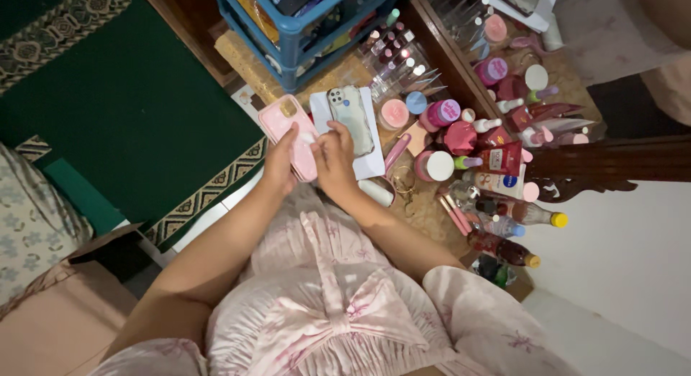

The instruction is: The person organizes personal care items on a vanity table. They place a blue plastic basket on the table, then sort through various items including a comb, hair clips, a tube of cream, a small bottle, and a packaged snack, arranging them into the basket or on the table surface.

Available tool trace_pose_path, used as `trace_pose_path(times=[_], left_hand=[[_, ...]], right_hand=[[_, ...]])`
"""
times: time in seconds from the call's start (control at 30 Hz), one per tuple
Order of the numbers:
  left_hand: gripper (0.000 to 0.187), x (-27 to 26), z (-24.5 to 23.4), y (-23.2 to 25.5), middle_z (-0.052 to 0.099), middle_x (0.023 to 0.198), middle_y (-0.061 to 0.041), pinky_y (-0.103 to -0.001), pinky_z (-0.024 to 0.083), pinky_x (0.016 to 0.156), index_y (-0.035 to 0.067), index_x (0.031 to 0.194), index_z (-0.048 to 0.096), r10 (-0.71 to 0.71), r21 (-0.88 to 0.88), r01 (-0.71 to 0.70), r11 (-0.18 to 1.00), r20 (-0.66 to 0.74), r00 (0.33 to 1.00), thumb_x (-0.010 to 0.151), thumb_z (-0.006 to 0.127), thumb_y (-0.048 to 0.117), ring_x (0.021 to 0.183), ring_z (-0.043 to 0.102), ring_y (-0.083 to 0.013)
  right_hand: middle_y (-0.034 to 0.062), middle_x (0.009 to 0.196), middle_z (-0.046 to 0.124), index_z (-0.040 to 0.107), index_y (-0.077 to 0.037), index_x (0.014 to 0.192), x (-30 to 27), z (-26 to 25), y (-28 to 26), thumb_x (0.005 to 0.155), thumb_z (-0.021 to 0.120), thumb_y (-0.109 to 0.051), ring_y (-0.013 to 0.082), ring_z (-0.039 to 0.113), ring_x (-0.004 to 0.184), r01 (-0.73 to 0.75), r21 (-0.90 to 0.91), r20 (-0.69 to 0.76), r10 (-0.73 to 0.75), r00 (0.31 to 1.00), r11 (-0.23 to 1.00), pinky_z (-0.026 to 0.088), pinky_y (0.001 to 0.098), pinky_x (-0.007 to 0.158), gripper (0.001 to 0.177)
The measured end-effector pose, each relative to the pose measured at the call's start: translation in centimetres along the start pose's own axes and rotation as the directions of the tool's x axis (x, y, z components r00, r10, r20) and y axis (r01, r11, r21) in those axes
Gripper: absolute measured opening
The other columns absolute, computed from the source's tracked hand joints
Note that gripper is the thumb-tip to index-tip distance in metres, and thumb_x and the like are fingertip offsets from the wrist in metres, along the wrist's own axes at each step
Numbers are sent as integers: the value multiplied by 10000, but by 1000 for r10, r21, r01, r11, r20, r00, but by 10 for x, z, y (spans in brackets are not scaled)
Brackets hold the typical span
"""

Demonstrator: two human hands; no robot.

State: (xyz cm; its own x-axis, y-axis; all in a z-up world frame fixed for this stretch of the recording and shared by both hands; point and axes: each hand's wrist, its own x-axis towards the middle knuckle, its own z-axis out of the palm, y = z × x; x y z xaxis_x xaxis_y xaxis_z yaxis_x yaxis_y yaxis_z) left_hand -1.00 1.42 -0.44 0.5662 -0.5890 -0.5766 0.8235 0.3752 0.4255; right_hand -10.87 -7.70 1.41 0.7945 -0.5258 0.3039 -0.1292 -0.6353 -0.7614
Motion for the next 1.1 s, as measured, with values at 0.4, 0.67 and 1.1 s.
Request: trace_pose_path(times=[0.4,0.67,1.1], left_hand=[[468,24,-19,-57,706,1175,-39,-362,579,864,110,1305,588,-10,316,51,947,-132,991,873,735,212,1077,685,-213],[420,60,-11,-79,601,1113,31,-340,434,831,173,1194,611,-66,435,177,883,-260,963,914,731,463,997,533,-131],[441,30,-83,-39,647,1224,17,-374,459,965,182,1325,586,12,347,168,923,-462,887,910,658,313,1122,592,-166]], right_hand=[[120,1128,639,495,-56,1301,-28,8,110,1014,563,-130,171,606,1010,-578,494,389,429,815,650,503,312,888,305],[179,1100,668,574,-8,1244,-7,0,211,1050,554,-114,300,661,1008,-354,77,-63,359,931,932,507,387,898,222],[117,1169,663,681,-148,1164,132,40,172,905,725,-239,363,618,1138,51,-241,53,-39,998,969,439,511,1054,278]])
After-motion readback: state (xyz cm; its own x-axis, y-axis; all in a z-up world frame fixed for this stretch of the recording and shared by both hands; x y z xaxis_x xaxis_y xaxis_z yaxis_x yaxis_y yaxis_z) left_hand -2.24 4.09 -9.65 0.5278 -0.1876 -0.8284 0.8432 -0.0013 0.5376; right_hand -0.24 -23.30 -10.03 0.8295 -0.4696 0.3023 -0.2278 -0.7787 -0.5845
